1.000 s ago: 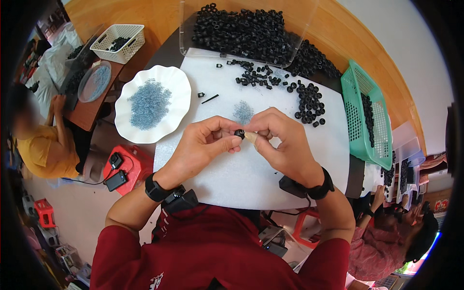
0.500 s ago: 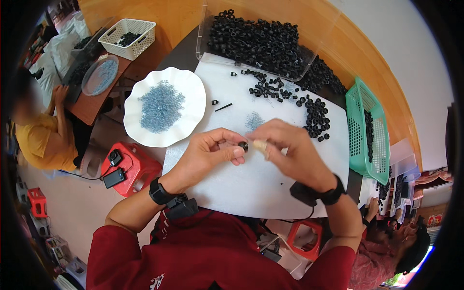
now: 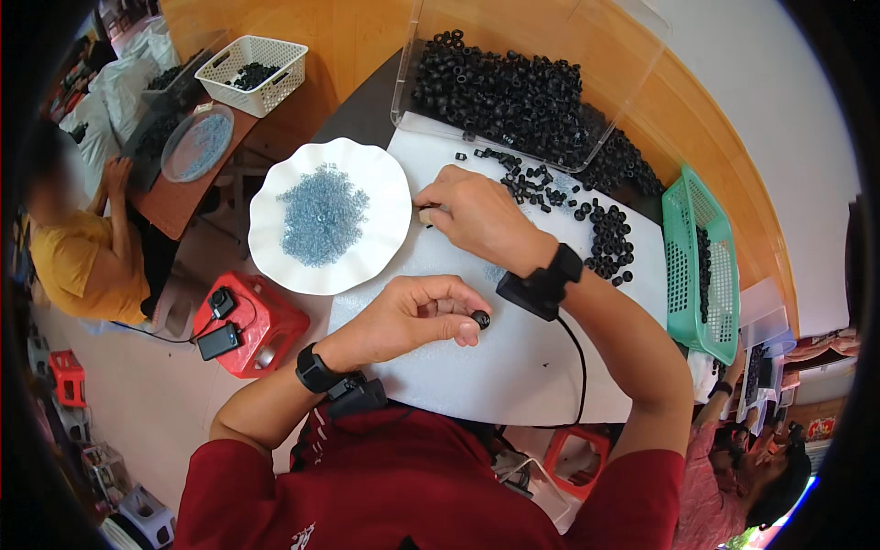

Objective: The worker is manualy assembling small black plastic components by inserting blue plastic spacers or beads onto them.

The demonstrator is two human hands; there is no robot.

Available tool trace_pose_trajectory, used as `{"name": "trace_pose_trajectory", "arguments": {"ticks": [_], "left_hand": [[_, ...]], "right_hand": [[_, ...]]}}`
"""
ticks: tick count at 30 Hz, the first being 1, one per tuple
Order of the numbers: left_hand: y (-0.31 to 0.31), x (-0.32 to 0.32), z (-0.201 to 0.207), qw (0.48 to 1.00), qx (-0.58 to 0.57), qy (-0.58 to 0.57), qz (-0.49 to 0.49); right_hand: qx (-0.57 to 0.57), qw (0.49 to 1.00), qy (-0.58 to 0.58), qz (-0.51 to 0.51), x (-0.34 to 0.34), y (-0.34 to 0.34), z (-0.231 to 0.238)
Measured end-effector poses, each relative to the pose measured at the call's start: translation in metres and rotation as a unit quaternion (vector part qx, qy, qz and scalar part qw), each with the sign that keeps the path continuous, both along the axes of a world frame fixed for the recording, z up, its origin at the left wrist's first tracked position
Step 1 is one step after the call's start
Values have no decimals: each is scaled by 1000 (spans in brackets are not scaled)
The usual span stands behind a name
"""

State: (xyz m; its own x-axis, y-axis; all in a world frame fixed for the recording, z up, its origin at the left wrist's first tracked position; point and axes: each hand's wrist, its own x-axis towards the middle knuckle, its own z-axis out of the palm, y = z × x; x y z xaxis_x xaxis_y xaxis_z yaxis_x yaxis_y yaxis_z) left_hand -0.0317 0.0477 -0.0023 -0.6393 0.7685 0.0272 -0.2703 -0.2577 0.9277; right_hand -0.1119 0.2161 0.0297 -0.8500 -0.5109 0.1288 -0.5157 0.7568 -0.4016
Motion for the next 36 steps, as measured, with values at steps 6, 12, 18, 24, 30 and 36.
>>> {"name": "trace_pose_trajectory", "arguments": {"ticks": [6, 12, 18, 24, 30, 36], "left_hand": [[2, 0, -4, 1000, 6, 3, -1], [4, 2, 5, 999, -29, -4, 20], [13, 16, 28, 998, -62, 10, 28], [11, 27, 69, 978, -82, 179, 64], [-52, 44, 54, 916, -121, 251, 288], [-115, 48, 41, 874, -166, 106, 445]], "right_hand": [[-17, 1000, 13, -8, -4, 6, -1], [-185, 977, 15, -104, 15, 58, 28], [-379, 895, -119, -204, 36, 107, 53], [-457, 857, -159, -180, 46, 114, 34], [-412, 877, -191, -159, 53, 110, 23], [-416, 869, -205, -172, 54, 117, 10]]}}
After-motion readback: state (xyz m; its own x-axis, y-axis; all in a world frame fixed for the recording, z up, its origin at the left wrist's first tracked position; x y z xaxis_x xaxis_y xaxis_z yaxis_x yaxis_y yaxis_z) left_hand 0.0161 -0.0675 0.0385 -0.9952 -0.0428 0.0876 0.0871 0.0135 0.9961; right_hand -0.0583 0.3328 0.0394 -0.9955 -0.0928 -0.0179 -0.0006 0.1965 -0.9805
